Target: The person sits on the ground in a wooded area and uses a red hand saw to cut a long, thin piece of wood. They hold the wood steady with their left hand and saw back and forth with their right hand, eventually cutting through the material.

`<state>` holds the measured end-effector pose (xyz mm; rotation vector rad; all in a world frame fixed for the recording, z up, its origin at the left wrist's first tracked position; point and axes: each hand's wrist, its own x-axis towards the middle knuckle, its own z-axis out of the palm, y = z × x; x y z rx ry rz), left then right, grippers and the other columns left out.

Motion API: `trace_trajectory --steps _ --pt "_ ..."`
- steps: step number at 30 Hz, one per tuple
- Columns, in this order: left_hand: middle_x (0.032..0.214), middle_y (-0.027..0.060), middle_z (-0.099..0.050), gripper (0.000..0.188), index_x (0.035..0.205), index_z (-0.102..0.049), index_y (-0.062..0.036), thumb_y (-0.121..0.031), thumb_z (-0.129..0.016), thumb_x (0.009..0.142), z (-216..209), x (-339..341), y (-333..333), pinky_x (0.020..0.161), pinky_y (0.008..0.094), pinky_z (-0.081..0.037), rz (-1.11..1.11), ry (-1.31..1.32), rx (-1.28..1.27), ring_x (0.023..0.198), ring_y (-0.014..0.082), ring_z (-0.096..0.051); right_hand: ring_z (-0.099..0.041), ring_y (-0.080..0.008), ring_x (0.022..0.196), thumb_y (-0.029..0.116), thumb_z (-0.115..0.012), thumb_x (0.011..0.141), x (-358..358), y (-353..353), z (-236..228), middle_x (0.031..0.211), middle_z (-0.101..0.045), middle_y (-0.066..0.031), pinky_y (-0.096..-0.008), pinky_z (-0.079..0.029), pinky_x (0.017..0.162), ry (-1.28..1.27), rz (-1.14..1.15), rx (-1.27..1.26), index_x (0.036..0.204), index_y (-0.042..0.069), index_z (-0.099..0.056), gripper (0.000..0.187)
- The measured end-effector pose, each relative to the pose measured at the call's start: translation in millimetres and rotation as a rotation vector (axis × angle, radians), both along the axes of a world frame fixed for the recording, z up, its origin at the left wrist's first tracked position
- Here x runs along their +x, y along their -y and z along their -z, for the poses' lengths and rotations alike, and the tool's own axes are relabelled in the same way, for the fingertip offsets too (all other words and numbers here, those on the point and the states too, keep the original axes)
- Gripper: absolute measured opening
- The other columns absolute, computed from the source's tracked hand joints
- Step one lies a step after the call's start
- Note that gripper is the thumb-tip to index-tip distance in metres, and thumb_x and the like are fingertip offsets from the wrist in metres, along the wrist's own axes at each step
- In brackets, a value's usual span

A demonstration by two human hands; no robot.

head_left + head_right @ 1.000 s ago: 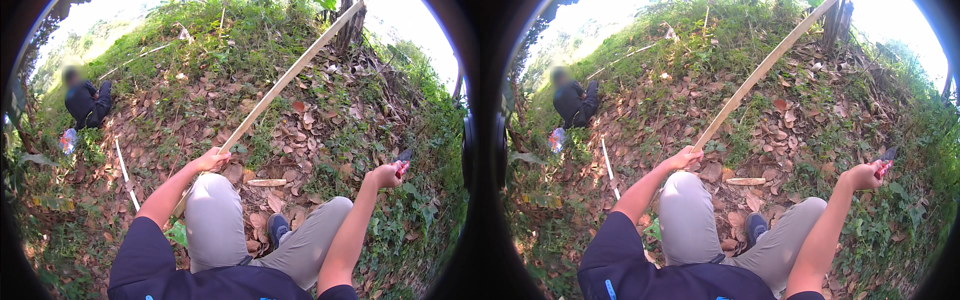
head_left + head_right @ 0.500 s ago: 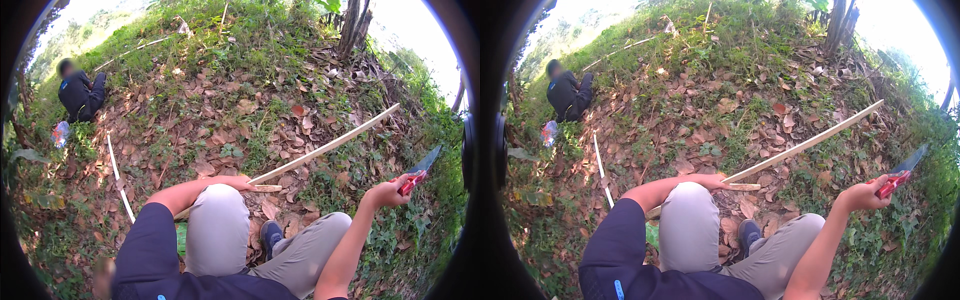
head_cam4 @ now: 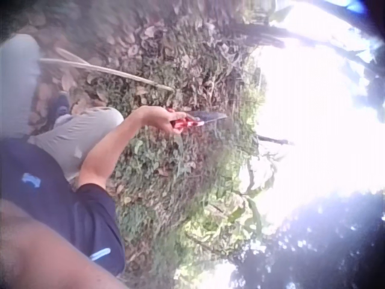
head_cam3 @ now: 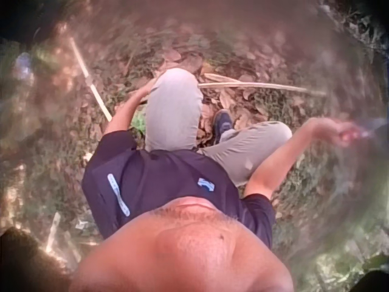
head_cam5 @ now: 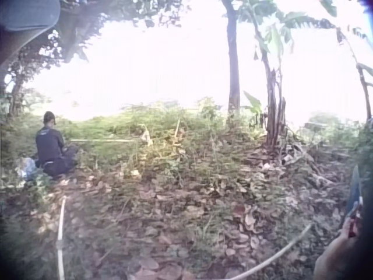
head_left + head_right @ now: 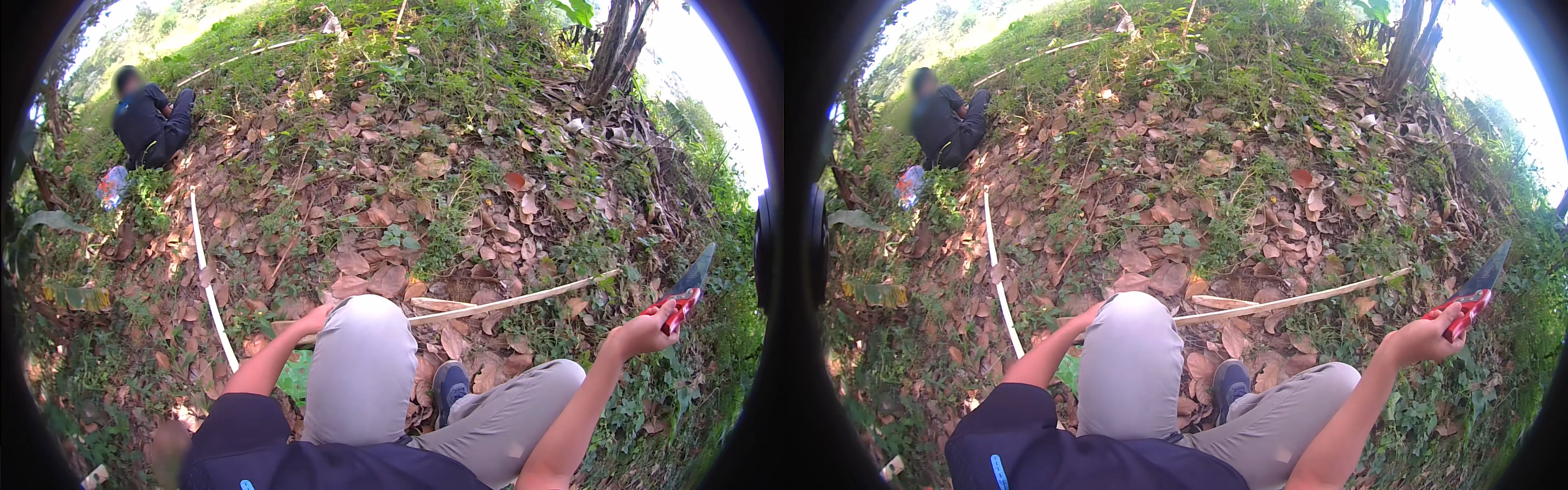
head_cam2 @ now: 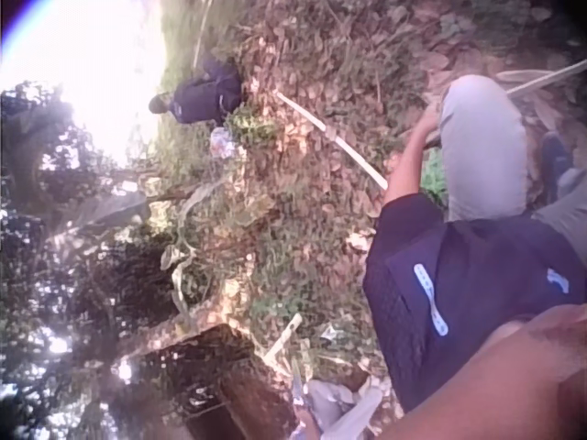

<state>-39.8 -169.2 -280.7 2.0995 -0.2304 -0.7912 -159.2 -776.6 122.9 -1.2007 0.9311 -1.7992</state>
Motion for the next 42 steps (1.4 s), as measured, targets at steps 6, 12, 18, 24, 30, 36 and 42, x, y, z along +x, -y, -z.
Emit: trace_trajectory --steps 6,12,18,24,30,36,42 --pt "0.132 0.0153 -0.056 0.056 0.128 -0.060 -0.0152 -0.038 -0.080 0.081 9 -72 -47 0.107 0.0470 -0.042 -0.076 0.153 0.415 0.127 0.0347 -0.051 -0.051 -0.0115 0.067 0.022 -0.068 0.100 11 -14 5 0.081 -0.058 -0.0032 -0.0279 -0.042 0.058 -0.055 -0.111 -0.018 0.106 -0.003 -0.055 0.029" --pt "0.126 0.0107 -0.053 0.063 0.131 -0.057 -0.0185 -0.031 -0.083 0.075 -13 -74 -15 0.106 0.0481 -0.041 -0.205 0.293 0.537 0.126 0.0326 -0.049 -0.052 -0.0110 0.067 0.027 -0.069 0.100 12 -20 10 0.082 -0.058 -0.0020 -0.0279 -0.042 0.059 -0.147 -0.096 -0.039 0.106 -0.002 -0.055 0.033" --pt "0.128 0.0055 -0.053 0.073 0.130 -0.057 -0.0236 -0.026 -0.089 0.064 -10 -73 -24 0.108 0.0461 -0.032 -0.055 0.339 0.575 0.129 0.0303 -0.042 -0.049 -0.0110 0.064 0.025 -0.069 0.100 16 -28 12 0.077 -0.056 -0.0006 -0.0280 -0.040 0.056 -0.201 -0.132 -0.096 0.106 -0.002 -0.057 0.030" --pt "0.125 0.0075 -0.052 0.066 0.129 -0.057 -0.0236 -0.027 -0.085 0.069 -5 -68 -11 0.104 0.0472 -0.032 -0.027 0.342 0.713 0.125 0.0306 -0.044 -0.048 -0.0102 0.063 0.027 -0.069 0.099 19 -28 15 0.075 -0.055 0.0001 -0.0274 -0.040 0.056 -0.216 -0.153 -0.113 0.104 -0.002 -0.060 0.030" --pt "0.122 0.0089 -0.055 0.066 0.125 -0.058 -0.0206 -0.030 -0.087 0.067 11 -64 -14 0.101 0.0472 -0.034 0.048 0.411 0.754 0.121 0.0305 -0.048 -0.047 -0.0099 0.062 0.028 -0.068 0.100 15 -32 11 0.073 -0.052 0.0010 -0.0274 -0.038 0.055 -0.260 -0.158 -0.095 0.103 -0.001 -0.059 0.030" --pt "0.117 0.0066 -0.059 0.068 0.118 -0.059 -0.0196 -0.028 -0.091 0.058 1 -47 -13 0.097 0.0462 -0.035 0.148 0.392 0.751 0.117 0.0289 -0.053 -0.047 -0.0098 0.063 0.028 -0.068 0.100 13 -29 11 0.075 -0.052 0.0012 -0.0279 -0.038 0.055 -0.249 -0.172 -0.089 0.102 0.000 -0.057 0.031" --pt "0.119 0.0062 -0.063 0.068 0.116 -0.059 -0.0191 -0.027 -0.091 0.056 -16 -50 -18 0.097 0.0460 -0.034 0.173 0.399 0.713 0.118 0.0287 -0.054 -0.047 -0.0097 0.063 0.027 -0.068 0.100 14 -37 8 0.075 -0.052 0.0010 -0.0278 -0.038 0.056 -0.240 -0.178 -0.105 0.102 -0.001 -0.057 0.030"
